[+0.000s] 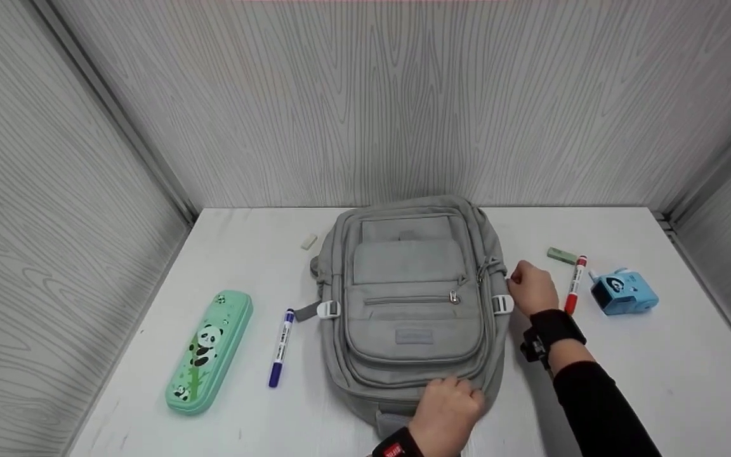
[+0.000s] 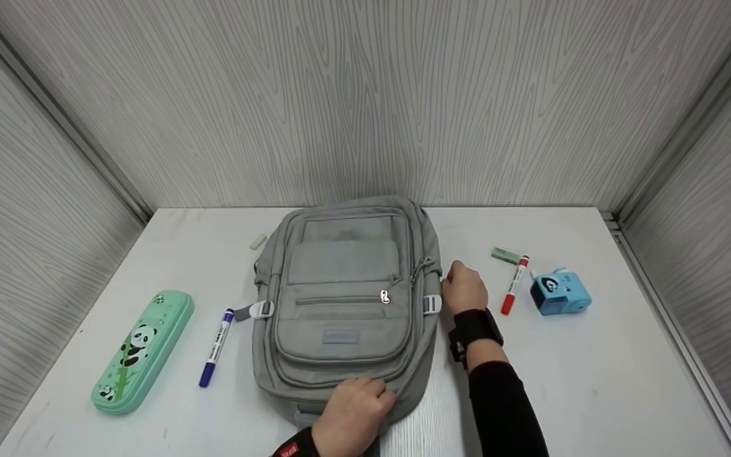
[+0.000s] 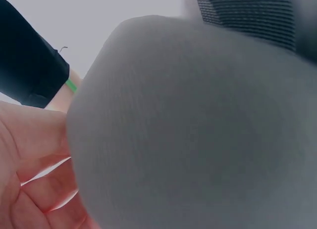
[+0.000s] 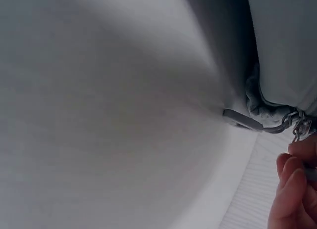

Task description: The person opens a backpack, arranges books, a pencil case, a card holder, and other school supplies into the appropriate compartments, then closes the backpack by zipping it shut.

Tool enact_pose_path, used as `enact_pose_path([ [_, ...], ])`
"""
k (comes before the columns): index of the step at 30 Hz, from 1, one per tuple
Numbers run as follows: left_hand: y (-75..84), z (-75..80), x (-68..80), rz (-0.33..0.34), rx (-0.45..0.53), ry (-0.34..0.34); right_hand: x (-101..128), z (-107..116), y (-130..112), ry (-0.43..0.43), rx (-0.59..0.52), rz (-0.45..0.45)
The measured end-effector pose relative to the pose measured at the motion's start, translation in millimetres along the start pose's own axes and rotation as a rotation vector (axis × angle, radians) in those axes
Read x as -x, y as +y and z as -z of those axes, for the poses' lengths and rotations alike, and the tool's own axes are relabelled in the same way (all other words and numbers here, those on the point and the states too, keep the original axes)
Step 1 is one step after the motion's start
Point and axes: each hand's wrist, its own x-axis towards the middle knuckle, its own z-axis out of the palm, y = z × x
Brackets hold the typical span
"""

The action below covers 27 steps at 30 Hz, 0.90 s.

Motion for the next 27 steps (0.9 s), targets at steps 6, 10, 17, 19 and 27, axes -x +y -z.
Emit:
enact_pose_path([
  [6,-1.1,0.0,1.7,0.019,-0.01,-0.033,1,5,4,-0.044,-0.026,0.035],
  [10,-1.8,1.8,2.2,0.026,0.016,-0.072,3,7,5,-0.087,-0.063,0.03],
  [17,-1.8,1.9,3.6,0.022,0.051,-0.072,10,7,11,-0.152,-0.111,0.025],
  [19,-1.7,1.5,3.5,0.019,0.057,-0.067,11,8,12,-0.158,-0.119,0.027],
  [27,-1.2,2.0,4.7,0.008,0.068,-0.036,15,17,12,-0.184,-0.092,0.016],
])
